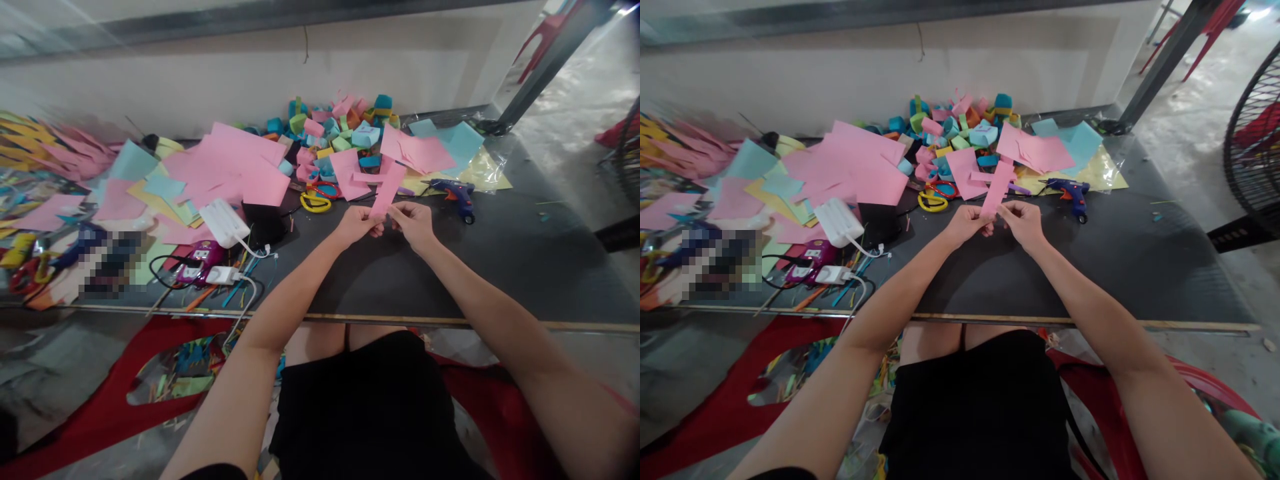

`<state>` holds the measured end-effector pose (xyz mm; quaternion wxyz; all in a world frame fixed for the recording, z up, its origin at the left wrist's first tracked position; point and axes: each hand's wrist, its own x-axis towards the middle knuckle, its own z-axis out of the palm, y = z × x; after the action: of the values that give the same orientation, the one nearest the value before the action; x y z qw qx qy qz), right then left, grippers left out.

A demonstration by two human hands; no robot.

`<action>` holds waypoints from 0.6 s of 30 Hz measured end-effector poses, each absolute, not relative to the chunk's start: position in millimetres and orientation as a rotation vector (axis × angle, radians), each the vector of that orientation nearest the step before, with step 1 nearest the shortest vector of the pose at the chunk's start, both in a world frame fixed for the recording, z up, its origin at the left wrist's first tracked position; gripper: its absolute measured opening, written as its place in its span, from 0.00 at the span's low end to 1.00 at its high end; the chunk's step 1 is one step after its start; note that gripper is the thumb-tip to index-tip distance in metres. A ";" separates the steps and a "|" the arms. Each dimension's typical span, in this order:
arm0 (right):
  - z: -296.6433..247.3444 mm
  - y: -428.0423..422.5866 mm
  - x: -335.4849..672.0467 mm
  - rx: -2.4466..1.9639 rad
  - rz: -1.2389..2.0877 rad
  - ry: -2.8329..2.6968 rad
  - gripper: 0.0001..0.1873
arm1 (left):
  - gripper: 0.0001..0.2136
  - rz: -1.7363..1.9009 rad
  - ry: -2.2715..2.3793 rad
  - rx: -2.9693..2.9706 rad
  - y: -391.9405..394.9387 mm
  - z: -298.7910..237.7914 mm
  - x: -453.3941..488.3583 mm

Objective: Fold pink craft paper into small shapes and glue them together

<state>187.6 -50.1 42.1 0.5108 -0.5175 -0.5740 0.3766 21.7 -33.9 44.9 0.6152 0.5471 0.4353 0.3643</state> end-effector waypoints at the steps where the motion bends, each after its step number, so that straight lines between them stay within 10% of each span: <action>1: 41.9 -50.6 188.8 -1.258 0.823 -1.426 0.25 | 0.13 0.844 1.010 1.231 -33.8 45.1 21.5; 7: 42.5 -52.5 201.7 -1.140 0.127 -1.894 0.05 | 0.09 0.734 0.960 0.963 -31.6 48.9 13.6; 18: 47.5 -54.5 207.7 -0.905 -0.161 -2.425 0.08 | 0.12 0.388 0.821 1.005 -21.7 51.9 -12.1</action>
<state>207.7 -54.5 47.5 0.2708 -0.3359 -0.9002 -0.0598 -12.1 -21.7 51.9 0.7794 0.4648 0.3798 0.1797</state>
